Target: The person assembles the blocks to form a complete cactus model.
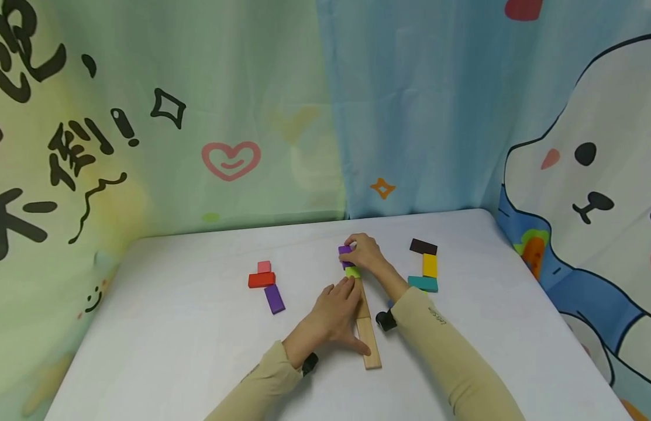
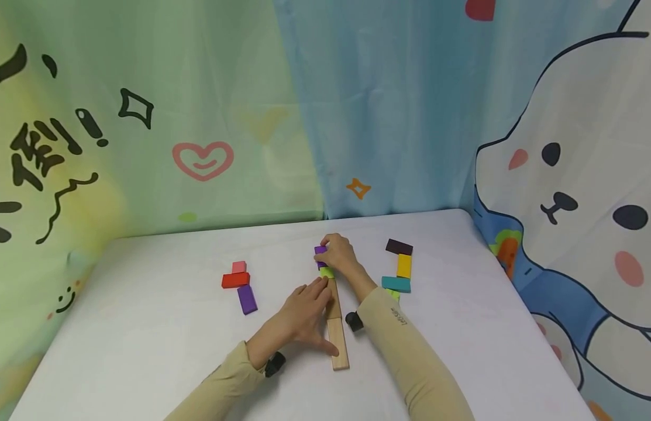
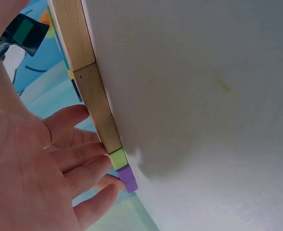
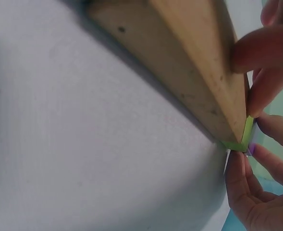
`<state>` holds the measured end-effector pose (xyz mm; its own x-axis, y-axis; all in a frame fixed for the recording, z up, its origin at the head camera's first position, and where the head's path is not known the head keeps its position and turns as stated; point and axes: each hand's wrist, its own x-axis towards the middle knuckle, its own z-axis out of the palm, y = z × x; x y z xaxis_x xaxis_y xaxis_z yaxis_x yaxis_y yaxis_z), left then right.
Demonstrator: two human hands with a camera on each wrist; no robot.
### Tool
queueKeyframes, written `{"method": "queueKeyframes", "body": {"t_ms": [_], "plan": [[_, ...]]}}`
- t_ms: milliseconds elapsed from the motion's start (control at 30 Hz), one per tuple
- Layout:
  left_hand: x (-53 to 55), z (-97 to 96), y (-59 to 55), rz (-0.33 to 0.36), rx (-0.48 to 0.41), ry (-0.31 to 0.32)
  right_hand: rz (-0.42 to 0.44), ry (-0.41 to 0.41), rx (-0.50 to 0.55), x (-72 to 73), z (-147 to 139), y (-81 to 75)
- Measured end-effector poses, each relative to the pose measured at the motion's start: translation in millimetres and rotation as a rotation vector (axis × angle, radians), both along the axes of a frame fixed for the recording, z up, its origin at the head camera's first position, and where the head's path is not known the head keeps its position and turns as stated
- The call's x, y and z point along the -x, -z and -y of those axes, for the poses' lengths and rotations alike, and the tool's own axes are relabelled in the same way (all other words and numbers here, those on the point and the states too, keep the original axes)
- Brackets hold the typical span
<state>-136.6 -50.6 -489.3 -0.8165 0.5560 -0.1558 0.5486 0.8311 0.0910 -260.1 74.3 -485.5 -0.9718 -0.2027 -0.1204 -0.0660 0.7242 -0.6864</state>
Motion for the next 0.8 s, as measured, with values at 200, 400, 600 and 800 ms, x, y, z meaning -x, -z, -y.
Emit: {"method": "queueKeyframes", "body": {"t_ms": [200,400,600,800], "plan": [[-0.1,-1.7,-4.8,0.010,-0.007,-0.005,-0.001,-0.006,-0.006,1.3,-3,0.5],[-2.6,-1.6,-8.0,0.021,0.007,0.001,0.017,-0.043,-0.021,4.0,-6,-0.2],[-4.8,-1.5,-4.0,-0.011,0.013,0.025,0.062,-0.061,-0.039,7.1,-13,-2.7],[-5.7,-1.1,-0.4,-0.020,0.012,0.026,0.093,-0.080,-0.030,10.8,-18,-1.3]]}}
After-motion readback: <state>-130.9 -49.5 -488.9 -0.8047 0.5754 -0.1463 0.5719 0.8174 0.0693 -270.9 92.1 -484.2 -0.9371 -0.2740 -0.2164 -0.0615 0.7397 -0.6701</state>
